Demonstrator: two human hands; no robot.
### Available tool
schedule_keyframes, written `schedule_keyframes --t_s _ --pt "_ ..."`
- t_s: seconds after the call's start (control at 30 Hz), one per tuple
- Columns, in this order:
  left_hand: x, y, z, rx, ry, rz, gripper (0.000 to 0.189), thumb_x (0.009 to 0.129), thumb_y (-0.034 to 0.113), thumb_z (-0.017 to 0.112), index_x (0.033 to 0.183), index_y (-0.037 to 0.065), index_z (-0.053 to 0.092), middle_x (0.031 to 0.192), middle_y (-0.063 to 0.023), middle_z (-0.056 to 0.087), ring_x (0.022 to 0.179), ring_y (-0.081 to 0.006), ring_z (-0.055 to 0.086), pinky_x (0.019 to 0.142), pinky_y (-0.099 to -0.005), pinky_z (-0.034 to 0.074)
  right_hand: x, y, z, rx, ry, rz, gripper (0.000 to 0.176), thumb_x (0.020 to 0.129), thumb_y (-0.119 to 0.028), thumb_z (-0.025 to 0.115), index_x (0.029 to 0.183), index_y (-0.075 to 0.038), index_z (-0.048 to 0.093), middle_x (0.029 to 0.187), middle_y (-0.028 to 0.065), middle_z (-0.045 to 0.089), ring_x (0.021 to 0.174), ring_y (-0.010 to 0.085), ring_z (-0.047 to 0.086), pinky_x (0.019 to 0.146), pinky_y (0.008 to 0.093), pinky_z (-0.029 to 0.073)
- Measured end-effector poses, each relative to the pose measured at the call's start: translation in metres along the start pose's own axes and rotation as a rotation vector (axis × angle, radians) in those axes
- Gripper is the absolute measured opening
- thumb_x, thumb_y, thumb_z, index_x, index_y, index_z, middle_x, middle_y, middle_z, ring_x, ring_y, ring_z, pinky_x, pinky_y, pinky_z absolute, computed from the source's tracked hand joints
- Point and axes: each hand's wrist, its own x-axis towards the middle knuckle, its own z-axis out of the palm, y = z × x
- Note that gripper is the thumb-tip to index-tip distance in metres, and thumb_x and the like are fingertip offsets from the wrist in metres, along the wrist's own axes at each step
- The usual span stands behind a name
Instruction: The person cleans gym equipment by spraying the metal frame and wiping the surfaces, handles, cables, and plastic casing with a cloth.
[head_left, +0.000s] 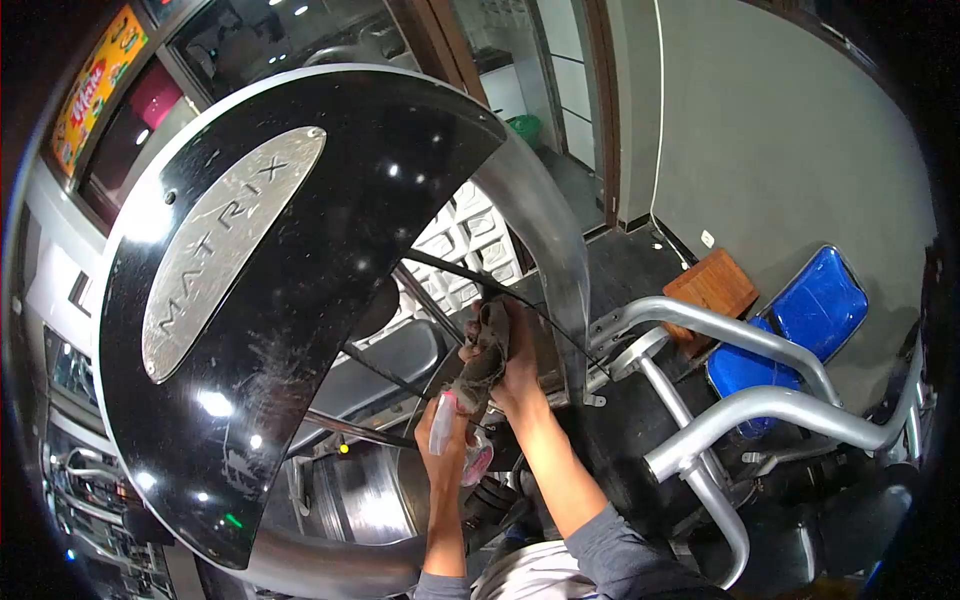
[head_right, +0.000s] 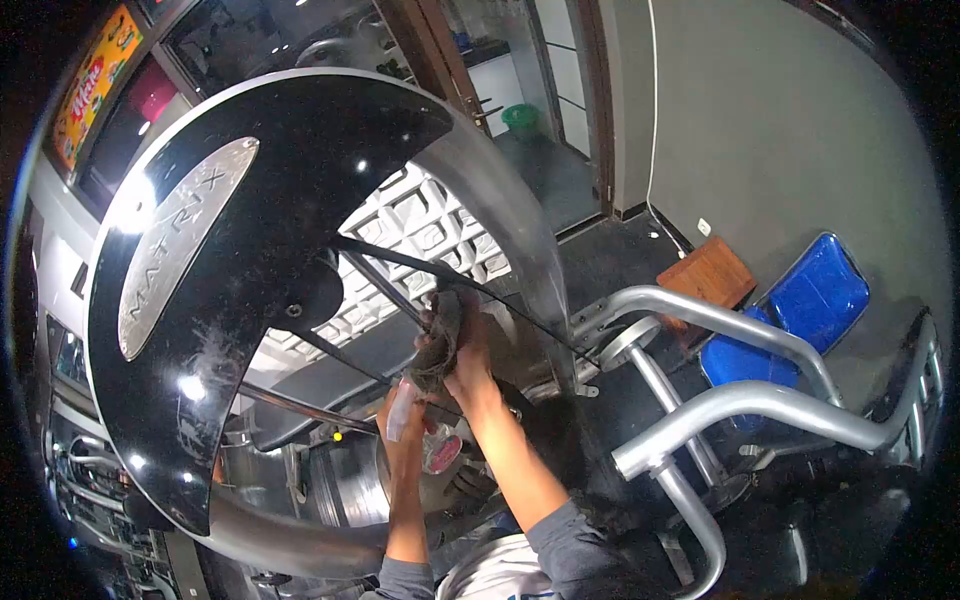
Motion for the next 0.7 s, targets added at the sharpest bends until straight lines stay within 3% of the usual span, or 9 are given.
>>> schedule_keyframes --t_s 0.17,0.23,0.3,0.37,0.43,0.5,0.57,0.63,0.7 --pt "-0.006 0.005 -0.005 0.014 -0.001 -0.002 0.011 0.093 0.011 0.06 0.089 0.001 0.062 0.076 -0.0043 0.065 0.053 -0.0069 0.053 0.048 -0.0229 0.045 -0.005 -0.011 -0.024 0.082 -0.02 0.092 0.03 0.099 -0.034 0.05 0.109 -0.007 0.06 0.092 0.0022 0.062 0.073 0.0119 0.056 0.051 0.028 0.045" --pt "-0.007 0.007 -0.007 -0.022 0.024 -0.035 0.011 0.093 0.011 0.061 0.089 0.001 0.061 0.079 -0.0049 0.067 0.054 -0.0066 0.054 0.048 -0.0224 0.045 -0.006 -0.013 -0.039 0.27 -0.129 0.098 0.031 0.1 -0.034 0.049 0.114 -0.009 0.062 0.112 0.0065 0.065 0.077 0.0172 0.058 0.054 0.0279 0.045" --pt "-0.007 0.008 -0.012 -0.019 0.019 -0.029 0.011 0.093 0.011 0.061 0.089 0.001 0.061 0.082 -0.0055 0.068 0.054 -0.0062 0.054 0.048 -0.0221 0.045 -0.008 -0.006 -0.035 0.281 -0.187 0.088 0.031 0.1 -0.032 0.048 0.118 -0.01 0.059 0.111 0.0064 0.065 0.081 0.0168 0.058 0.055 0.0285 0.045" --pt "-0.008 0.011 -0.013 -0.014 0.015 0.006 0.011 0.094 0.011 0.061 0.09 0.001 0.061 0.082 -0.0051 0.068 0.055 -0.0063 0.054 0.048 -0.0221 0.045 -0.005 -0.006 -0.002 0.124 -0.378 0.186 0.03 0.101 -0.031 0.048 0.12 -0.01 0.058 0.111 0.006 0.064 0.084 0.0161 0.057 0.055 0.0286 0.045" --pt "-0.006 0.002 -0.019 -0.003 0.012 0.018 0.008 0.092 0.01 0.061 0.091 0.002 0.061 0.081 -0.0045 0.067 0.056 -0.0065 0.055 0.048 -0.0224 0.045 -0.01 0.005 0.047 -0.028 -0.143 0.19 0.032 0.099 -0.036 0.054 0.114 -0.009 0.056 0.096 0.0039 0.063 0.074 0.0125 0.059 0.053 0.027 0.047" --pt "-0.002 0.002 -0.019 0.019 -0.002 0.106 0.006 0.09 0.008 0.062 0.092 0.002 0.061 0.077 -0.0033 0.065 0.056 -0.0069 0.055 0.048 -0.023 0.044 -0.013 0.008 0.074 -0.146 -0.283 0.223 0.03 0.099 -0.035 0.054 0.121 -0.013 0.054 0.105 0.005 0.064 0.076 0.0127 0.06 0.052 0.0287 0.048" --pt "-0.002 0.015 -0.014 0.021 0.031 0.059 0.008 0.089 0.007 0.063 0.093 0.001 0.061 0.073 -0.0024 0.061 0.055 -0.0074 0.055 0.049 -0.0238 0.045 -0.008 0.006 0.067 -0.085 -0.252 0.257 0.03 0.103 -0.033 0.046 0.122 -0.012 0.055 0.108 0.0041 0.065 0.081 0.0142 0.057 0.054 0.0271 0.044" --pt "0.002 0.011 -0.017 0.012 0.041 0.069 0.009 0.09 0.006 0.063 0.095 -0.001 0.061 0.073 -0.0024 0.06 0.054 -0.0077 0.055 0.049 -0.0243 0.045 0.002 0.007 0.033 0.052 -0.353 0.325 0.03 0.103 -0.033 0.046 0.121 -0.011 0.056 0.107 0.0041 0.066 0.082 0.0149 0.057 0.054 0.0256 0.043" --pt "0.004 0.021 -0.014 0.034 0.056 0.051 0.009 0.09 0.006 0.062 0.095 -0.001 0.061 0.073 -0.0025 0.06 0.054 -0.0077 0.055 0.049 -0.0243 0.045 -0.011 -0.003 0.011 0.067 -0.317 0.261 0.032 0.103 -0.033 0.047 0.12 -0.008 0.057 0.105 0.0029 0.066 0.084 0.0157 0.056 0.053 0.0252 0.043"
